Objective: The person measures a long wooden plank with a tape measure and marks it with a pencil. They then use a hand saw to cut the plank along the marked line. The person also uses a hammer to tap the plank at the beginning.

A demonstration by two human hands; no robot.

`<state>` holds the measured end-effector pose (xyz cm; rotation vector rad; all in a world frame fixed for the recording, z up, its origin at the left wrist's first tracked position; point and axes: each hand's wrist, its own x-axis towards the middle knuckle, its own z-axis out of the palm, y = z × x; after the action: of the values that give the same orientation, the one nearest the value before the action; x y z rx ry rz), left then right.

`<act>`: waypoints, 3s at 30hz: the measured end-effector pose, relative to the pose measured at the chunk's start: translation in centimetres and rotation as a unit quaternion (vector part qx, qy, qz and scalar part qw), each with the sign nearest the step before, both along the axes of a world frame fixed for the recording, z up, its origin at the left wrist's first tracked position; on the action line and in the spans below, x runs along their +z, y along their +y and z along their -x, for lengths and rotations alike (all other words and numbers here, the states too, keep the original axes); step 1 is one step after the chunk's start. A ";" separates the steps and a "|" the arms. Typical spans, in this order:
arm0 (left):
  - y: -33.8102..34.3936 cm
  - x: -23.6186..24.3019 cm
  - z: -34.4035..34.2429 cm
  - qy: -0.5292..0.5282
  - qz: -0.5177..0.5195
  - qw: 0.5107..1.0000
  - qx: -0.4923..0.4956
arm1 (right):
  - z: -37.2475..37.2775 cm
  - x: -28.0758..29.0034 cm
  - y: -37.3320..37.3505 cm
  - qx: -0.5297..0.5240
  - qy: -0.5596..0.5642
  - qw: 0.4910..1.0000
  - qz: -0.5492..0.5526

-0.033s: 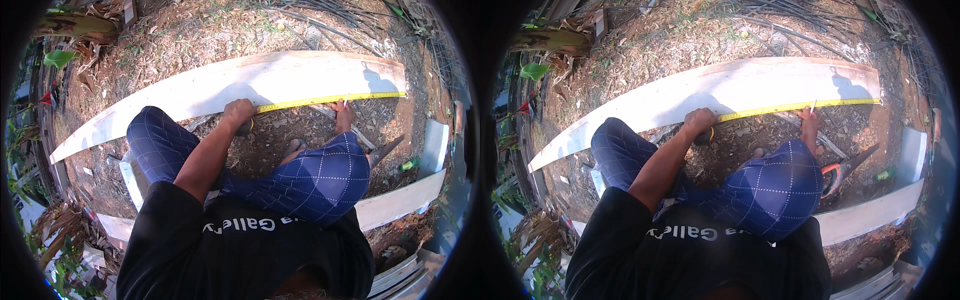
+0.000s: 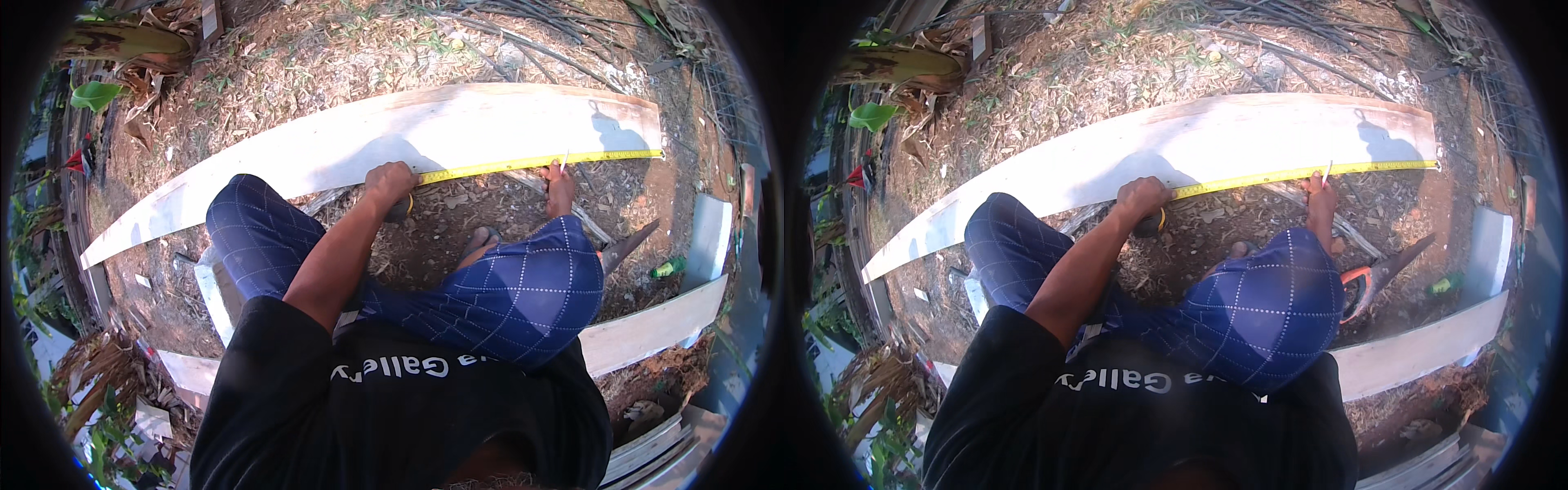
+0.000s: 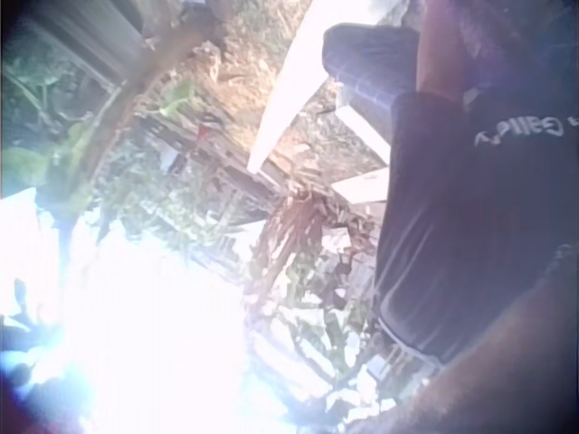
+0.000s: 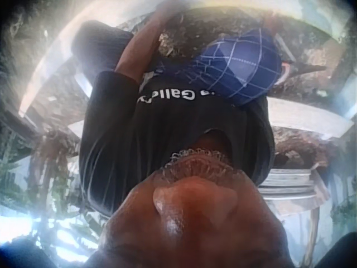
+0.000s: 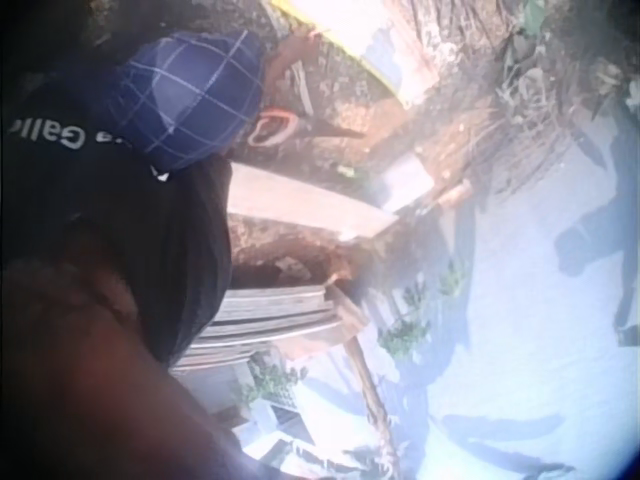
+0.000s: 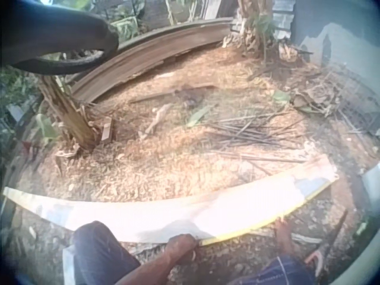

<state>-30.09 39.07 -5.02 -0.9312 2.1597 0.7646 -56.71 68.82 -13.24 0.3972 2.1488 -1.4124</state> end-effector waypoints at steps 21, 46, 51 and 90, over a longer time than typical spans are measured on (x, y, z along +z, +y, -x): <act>-1.9 1.7 3.2 0.102 0.046 0.994 -0.003 | 5.0 1.8 -3.6 -0.042 0.084 0.989 0.111; -10.5 -1.1 6.6 0.127 0.216 0.967 -0.040 | 7.5 5.4 -12.7 -0.010 0.095 0.995 -0.001; -10.9 -0.6 8.1 0.071 0.228 0.970 -0.055 | 5.1 8.3 -12.8 0.088 0.020 0.953 0.288; -12.7 0.4 11.1 -0.011 0.119 0.992 0.027 | -1.6 2.9 -28.2 0.506 0.259 0.809 0.149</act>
<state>-41.16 26.33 -4.61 -1.1170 2.2469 0.5259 -55.10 40.64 -10.33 -1.2198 1.8871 -1.1834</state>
